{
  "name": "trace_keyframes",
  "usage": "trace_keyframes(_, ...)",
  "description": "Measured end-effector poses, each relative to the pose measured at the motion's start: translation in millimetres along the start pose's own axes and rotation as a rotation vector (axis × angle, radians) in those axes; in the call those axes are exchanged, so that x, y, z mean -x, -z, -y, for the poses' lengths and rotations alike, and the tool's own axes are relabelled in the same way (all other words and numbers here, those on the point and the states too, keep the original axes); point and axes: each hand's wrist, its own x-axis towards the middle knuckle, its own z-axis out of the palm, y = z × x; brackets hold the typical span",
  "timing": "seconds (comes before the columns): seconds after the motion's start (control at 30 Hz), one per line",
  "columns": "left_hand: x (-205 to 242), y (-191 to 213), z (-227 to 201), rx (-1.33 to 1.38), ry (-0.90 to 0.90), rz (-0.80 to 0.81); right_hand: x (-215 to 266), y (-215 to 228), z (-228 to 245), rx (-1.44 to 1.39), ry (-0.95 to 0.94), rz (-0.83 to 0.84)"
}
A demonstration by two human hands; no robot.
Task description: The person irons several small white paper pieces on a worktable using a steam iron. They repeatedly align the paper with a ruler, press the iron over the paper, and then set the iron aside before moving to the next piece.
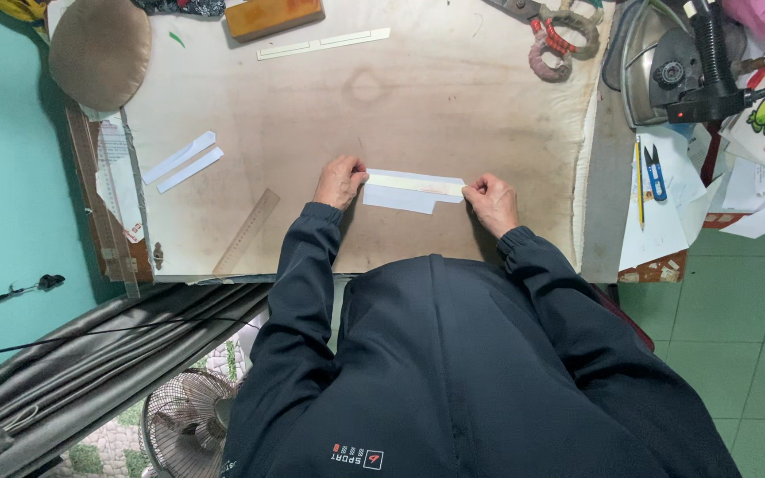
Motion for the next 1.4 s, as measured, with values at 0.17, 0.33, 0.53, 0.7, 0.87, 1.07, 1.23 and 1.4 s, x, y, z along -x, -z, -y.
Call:
trace_keyframes(0.17,1,2,-2,0.029,-0.015,-0.002,1,1,2,0.015,-0.008,-0.009)
trace_keyframes(0.33,1,1,3,0.027,-0.024,0.003,0,-1,0,0.043,0.004,-0.006)
trace_keyframes(0.53,1,2,4,0.035,-0.049,0.012,1,1,4,0.047,0.001,-0.001)
trace_keyframes(0.7,-1,-5,14,0.021,-0.056,0.018,1,0,2,0.018,0.01,0.002)
trace_keyframes(0.87,-1,-6,16,-0.019,-0.071,0.006,2,1,7,0.022,0.003,0.0)
trace_keyframes(1.07,4,4,-5,-0.165,-0.098,-0.029,1,0,4,0.026,0.003,-0.002)
trace_keyframes(1.23,10,1,-40,-0.235,-0.104,-0.025,0,-1,2,0.035,0.011,-0.002)
trace_keyframes(1.4,19,-30,-37,-0.359,-0.173,-0.069,-1,-2,2,0.052,0.0,-0.027)
